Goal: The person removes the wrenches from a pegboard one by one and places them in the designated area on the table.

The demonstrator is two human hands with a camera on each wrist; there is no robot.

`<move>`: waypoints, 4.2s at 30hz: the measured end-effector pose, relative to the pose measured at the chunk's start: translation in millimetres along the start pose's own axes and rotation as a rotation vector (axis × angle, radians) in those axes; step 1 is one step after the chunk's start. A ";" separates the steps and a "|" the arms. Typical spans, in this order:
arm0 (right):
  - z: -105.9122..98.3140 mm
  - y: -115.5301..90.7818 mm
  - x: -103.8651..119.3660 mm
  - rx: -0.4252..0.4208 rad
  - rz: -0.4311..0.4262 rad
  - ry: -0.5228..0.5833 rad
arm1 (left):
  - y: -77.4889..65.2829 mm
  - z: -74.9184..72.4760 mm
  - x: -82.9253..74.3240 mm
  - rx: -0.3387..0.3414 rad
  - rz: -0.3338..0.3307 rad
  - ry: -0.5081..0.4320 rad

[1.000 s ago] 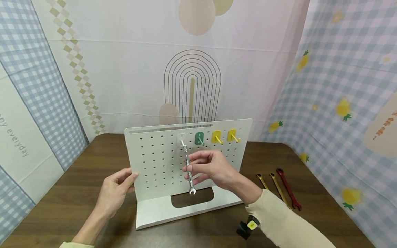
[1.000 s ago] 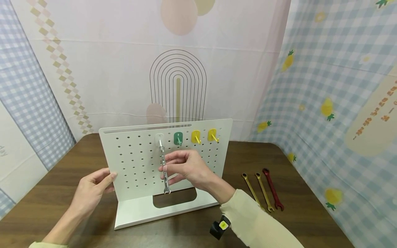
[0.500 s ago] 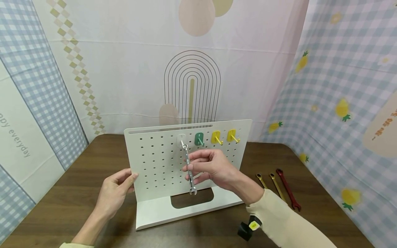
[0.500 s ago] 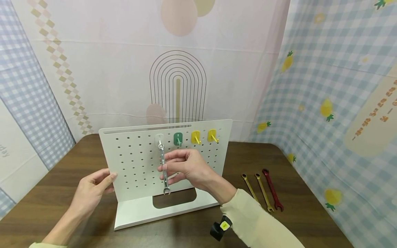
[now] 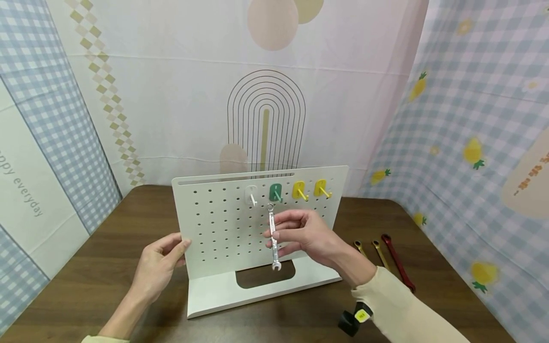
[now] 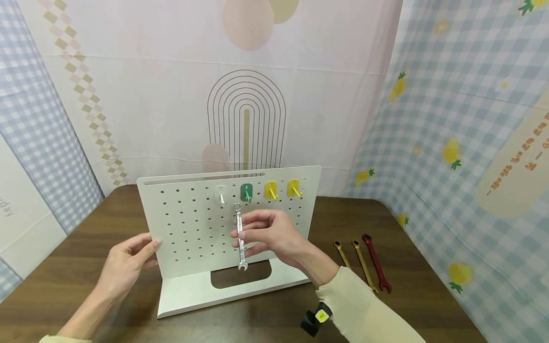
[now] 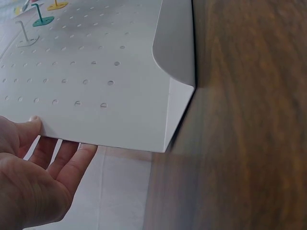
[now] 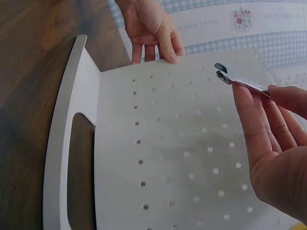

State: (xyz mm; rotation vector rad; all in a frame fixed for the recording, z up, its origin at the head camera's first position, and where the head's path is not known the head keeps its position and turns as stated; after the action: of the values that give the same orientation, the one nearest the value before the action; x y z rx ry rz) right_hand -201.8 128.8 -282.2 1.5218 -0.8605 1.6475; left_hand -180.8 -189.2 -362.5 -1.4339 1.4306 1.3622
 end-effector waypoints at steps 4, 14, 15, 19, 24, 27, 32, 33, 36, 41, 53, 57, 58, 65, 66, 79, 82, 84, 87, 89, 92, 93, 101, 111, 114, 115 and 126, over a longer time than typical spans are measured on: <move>-9.8 -4.5 -5.1 -0.014 0.004 -0.007 | -0.4 -0.5 0.4 0.012 -0.006 0.014; -32.9 -16.1 -17.3 -0.058 0.038 -0.059 | 0.3 -0.6 0.7 0.013 -0.005 0.017; -35.1 -17.2 -18.5 -0.063 0.042 -0.060 | 0.4 -0.7 0.8 0.014 -0.003 0.018; -44.2 -22.8 -22.5 -0.093 0.051 -0.073 | 0.6 -0.7 0.6 0.017 0.001 0.019; -54.5 -30.6 -25.6 -0.123 0.050 -0.065 | 1.0 -0.4 0.4 0.018 -0.005 0.013; -62.0 -35.6 -27.1 -0.137 0.048 -0.051 | 1.2 -0.6 0.2 0.018 -0.005 0.010; -77.8 -43.6 -28.7 -0.170 0.056 -0.072 | 1.2 -1.5 -0.8 0.012 0.003 0.021; -81.3 -44.8 -29.1 -0.178 0.059 -0.080 | 1.3 -1.6 -0.9 0.010 0.005 0.023; -92.4 -48.5 -30.6 -0.207 0.075 -0.104 | 1.4 -1.8 -1.0 0.008 0.006 0.022; -109.0 -54.2 -33.5 -0.235 0.075 -0.123 | 1.9 -1.6 -0.7 0.001 0.004 0.017; -129.4 -65.4 -40.1 -0.254 0.112 -0.139 | 2.0 -1.0 0.8 0.008 0.012 0.028; -133.5 -69.7 -41.8 -0.247 0.118 -0.159 | 1.7 -0.7 1.0 0.012 0.013 0.029; -134.6 -70.5 -42.3 -0.245 0.119 -0.165 | 1.7 -0.7 0.9 0.013 0.013 0.028; -139.6 -75.1 -45.0 -0.245 0.133 -0.175 | 1.2 -0.7 0.8 0.014 -0.001 0.030; -140.0 -75.7 -45.2 -0.248 0.136 -0.181 | 1.2 -0.7 0.7 0.015 -0.002 0.030; -146.8 -79.6 -49.4 -0.269 0.154 -0.202 | 2.3 -0.8 1.5 0.016 0.002 0.018; -149.0 -80.9 -50.2 -0.270 0.151 -0.194 | 2.4 -0.9 1.7 0.020 -0.001 0.022; -150.7 -81.8 -50.8 -0.269 0.151 -0.192 | 2.5 -1.0 2.0 0.021 -0.003 0.026; -153.8 -83.1 -51.7 -0.267 0.157 -0.194 | 2.5 -1.0 2.1 0.021 -0.006 0.029; -155.8 -84.0 -52.2 -0.267 0.163 -0.194 | 2.5 -1.1 2.1 0.020 -0.006 0.029; -158.4 -84.8 -52.9 -0.269 0.170 -0.182 | 2.7 -1.1 1.8 0.018 -0.004 0.018; -159.1 -84.9 -53.2 -0.269 0.171 -0.180 | 2.8 -1.1 1.7 0.019 -0.002 0.016; -164.9 -86.7 -57.4 -0.255 0.179 -0.155 | 2.9 -1.1 1.4 0.021 -0.001 0.021; -178.5 -91.4 -65.3 -0.265 0.208 -0.178 | 3.3 -1.6 1.6 0.025 -0.004 0.033; -182.8 -92.3 -68.7 -0.269 0.223 -0.193 | 3.2 -1.5 1.6 0.021 -0.009 0.033; -184.2 -92.7 -69.9 -0.271 0.229 -0.197 | 3.1 -1.5 1.6 0.020 -0.010 0.035; -196.8 -95.3 -83.0 -0.289 0.270 -0.205 | 3.0 -1.7 1.8 0.024 -0.010 0.037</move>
State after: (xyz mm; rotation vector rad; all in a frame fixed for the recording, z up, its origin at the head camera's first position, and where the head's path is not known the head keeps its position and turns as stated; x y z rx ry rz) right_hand -218.0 340.4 -380.4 1.4328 -1.4037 1.4844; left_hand -183.6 -191.8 -363.2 -1.4556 1.4562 1.3144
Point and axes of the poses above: each hand's wrist, its own y-axis towards the middle knuckle, its own z-axis out of the palm, x = y × z, the point moved 4 cm from there along y, towards the middle knuckle, and after that the axes turned 1 degree about -x, right-handed, at the moved point
